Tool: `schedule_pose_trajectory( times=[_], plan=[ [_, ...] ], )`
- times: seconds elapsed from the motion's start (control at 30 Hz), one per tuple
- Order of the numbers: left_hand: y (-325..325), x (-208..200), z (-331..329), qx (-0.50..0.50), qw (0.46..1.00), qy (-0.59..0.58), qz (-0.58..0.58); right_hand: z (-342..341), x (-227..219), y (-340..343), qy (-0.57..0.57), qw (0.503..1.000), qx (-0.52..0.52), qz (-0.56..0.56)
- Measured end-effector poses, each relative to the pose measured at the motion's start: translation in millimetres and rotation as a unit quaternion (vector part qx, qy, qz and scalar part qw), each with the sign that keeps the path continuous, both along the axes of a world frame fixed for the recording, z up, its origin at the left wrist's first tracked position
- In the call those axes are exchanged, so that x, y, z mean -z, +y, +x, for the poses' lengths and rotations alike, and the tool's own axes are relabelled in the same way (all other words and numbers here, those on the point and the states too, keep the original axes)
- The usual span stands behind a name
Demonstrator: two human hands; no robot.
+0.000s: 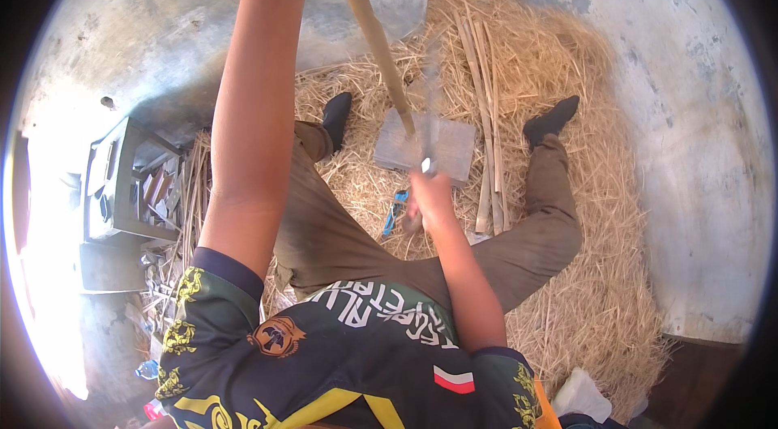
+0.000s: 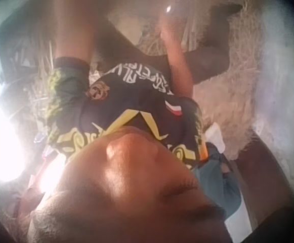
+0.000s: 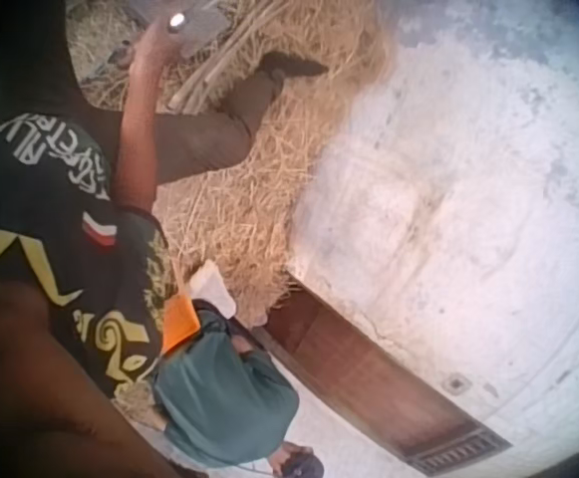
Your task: The person sits on a straw-covered floor and uses a large knife to split a long bamboo pole into thin strips. They then switch to a smaller utility knife to further refine and smooth the edges of the bamboo strips.
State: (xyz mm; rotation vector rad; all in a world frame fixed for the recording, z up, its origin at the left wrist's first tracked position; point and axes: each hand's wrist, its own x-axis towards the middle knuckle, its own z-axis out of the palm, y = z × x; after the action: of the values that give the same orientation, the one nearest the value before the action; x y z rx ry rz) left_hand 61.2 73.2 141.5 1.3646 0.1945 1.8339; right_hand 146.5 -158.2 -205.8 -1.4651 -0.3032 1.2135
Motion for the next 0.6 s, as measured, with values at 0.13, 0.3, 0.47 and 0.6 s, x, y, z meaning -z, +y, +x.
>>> schedule_pose_trajectory(
  times=[0.13, 0.3, 0.47, 0.6],
  plan=[
    [-5, 5, -5, 0.000, 1.000, 0.006, 0.003, 9, 19, -10, -0.062, 0.994, -0.069, -0.051],
    [1, 4, -12, -0.003, 1.000, 0.000, -0.005, 14, -36, -6, -0.098, 0.992, 0.029, 0.070],
    [1, 4, -9, -0.024, 1.000, -0.009, 0.004, 5, 16, -7, -0.184, 0.982, -0.004, 0.039],
    [-5, 3, -8, -0.022, 1.000, -0.004, -0.016, 17, 32, -21, -0.218, 0.962, -0.117, -0.114]
  ],
)
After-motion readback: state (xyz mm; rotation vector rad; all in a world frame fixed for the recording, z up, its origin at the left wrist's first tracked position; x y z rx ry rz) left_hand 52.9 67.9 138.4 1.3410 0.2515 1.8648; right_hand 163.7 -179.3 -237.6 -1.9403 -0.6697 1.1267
